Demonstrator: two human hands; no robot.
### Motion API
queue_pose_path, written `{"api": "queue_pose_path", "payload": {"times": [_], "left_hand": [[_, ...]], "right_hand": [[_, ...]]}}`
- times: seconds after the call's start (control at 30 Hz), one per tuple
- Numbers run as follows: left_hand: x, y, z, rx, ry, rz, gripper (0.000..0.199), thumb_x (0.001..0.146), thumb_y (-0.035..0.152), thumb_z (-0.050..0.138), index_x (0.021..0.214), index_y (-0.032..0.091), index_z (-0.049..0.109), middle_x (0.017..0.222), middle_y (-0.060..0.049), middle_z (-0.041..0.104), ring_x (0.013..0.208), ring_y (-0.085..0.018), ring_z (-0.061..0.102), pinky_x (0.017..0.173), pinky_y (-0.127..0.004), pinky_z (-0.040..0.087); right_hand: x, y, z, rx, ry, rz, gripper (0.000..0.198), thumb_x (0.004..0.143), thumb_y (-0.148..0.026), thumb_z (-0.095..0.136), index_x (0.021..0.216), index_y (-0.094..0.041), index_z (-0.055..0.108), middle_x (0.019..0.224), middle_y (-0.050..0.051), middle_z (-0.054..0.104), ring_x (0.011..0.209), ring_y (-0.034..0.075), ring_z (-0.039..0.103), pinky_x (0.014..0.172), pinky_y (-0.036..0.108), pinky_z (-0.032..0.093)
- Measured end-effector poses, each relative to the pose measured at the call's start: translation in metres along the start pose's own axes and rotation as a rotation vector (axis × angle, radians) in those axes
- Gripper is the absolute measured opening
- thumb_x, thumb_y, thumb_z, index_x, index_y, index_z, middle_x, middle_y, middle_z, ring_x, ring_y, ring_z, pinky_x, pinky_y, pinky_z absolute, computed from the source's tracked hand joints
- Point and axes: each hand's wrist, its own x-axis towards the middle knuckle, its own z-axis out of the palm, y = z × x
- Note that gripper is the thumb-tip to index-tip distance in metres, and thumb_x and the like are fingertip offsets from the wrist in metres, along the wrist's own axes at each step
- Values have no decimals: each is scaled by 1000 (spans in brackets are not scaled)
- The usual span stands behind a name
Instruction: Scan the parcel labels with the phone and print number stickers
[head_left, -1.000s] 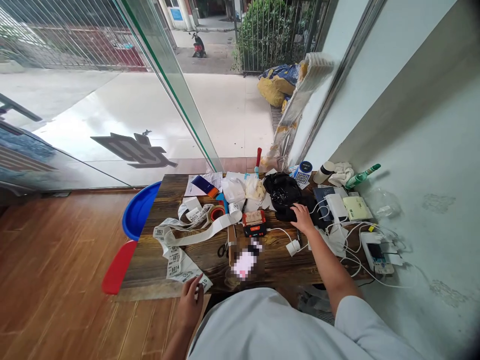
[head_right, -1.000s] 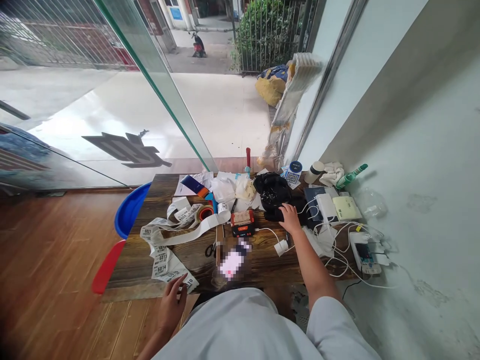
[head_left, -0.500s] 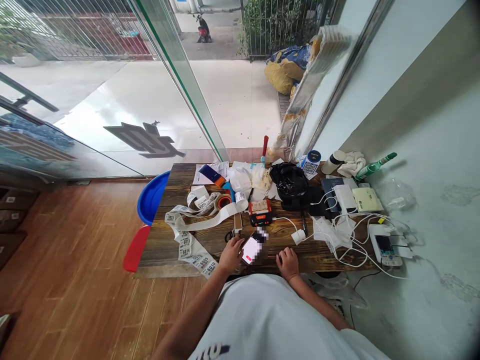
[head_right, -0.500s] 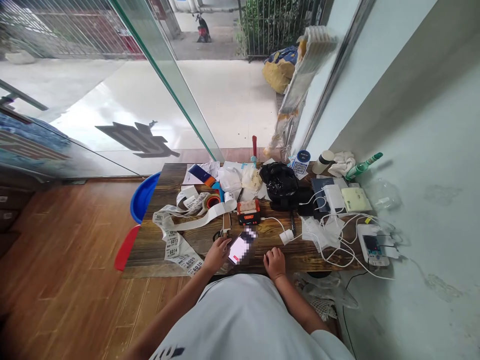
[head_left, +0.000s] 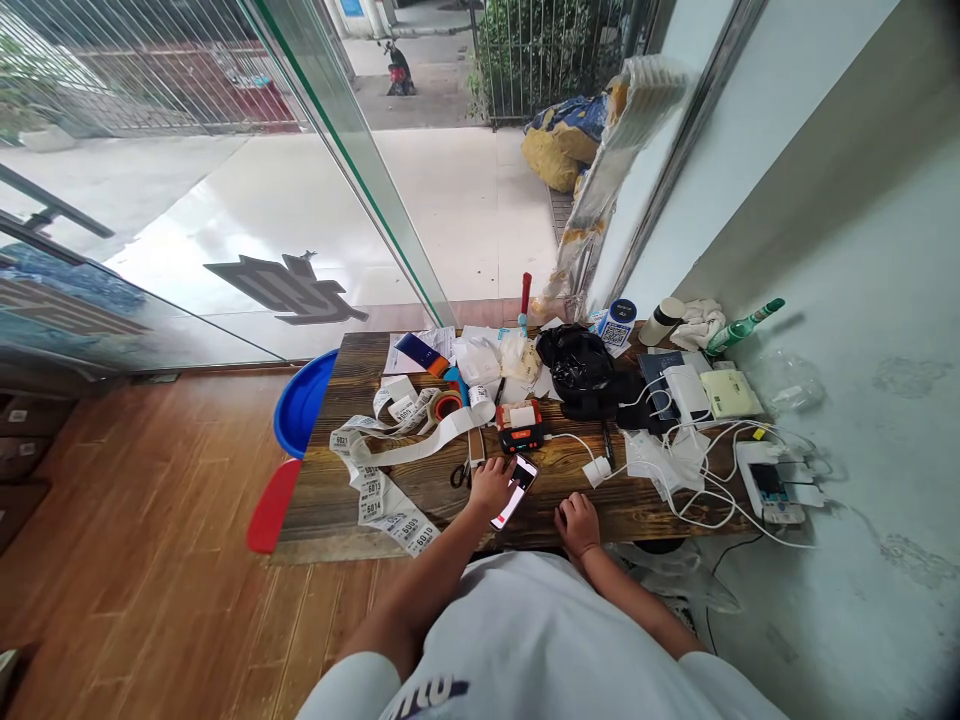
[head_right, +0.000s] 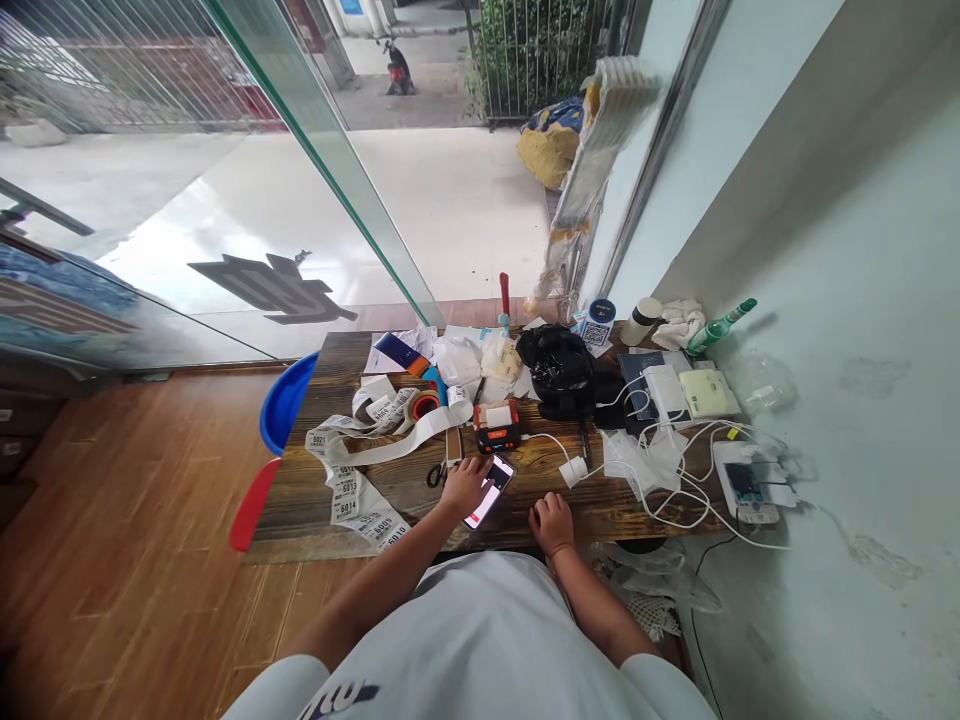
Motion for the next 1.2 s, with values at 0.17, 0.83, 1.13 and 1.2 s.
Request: {"api": "queue_pose_path", "payload": {"times": [0.17, 0.83, 1.13, 1.2], "left_hand": [[-24, -13, 0, -16, 17, -50, 57, 96, 41, 30, 146, 17, 38, 120, -17, 58, 112, -32, 49, 93, -45, 38], [-64, -24, 21, -175, -61, 87, 92, 72, 43, 69, 150, 20, 28, 119, -10, 64, 114, -28, 50, 103, -42, 34], [-138, -68, 17, -152, 212, -138, 43, 95, 28, 38, 134, 20, 53, 113, -11, 62, 105, -25, 50, 95, -42, 42], [-161, -83, 20, -118, 266, -174, 40, 93, 28, 41, 130, 22, 57, 107, -10, 64, 99, -25, 52, 91, -41, 44]], "right_hand": [[1, -1, -1, 3, -4, 1, 20, 90, -27, 50, 72, -23, 56, 80, 5, 53, 80, 23, 49, 74, 36, 39], [7, -9, -12, 57, -28, 29, 16, 89, -27, 50, 78, -22, 60, 82, 7, 55, 82, 25, 50, 75, 37, 39], [16, -71, 9, 136, -77, 105, 77, 72, -56, 68, 134, -18, 45, 113, 16, 52, 98, 34, 49, 87, 47, 39], [15, -75, 15, 132, -67, 147, 86, 68, -60, 70, 137, -17, 41, 113, 17, 51, 98, 35, 48, 88, 50, 38]]}}
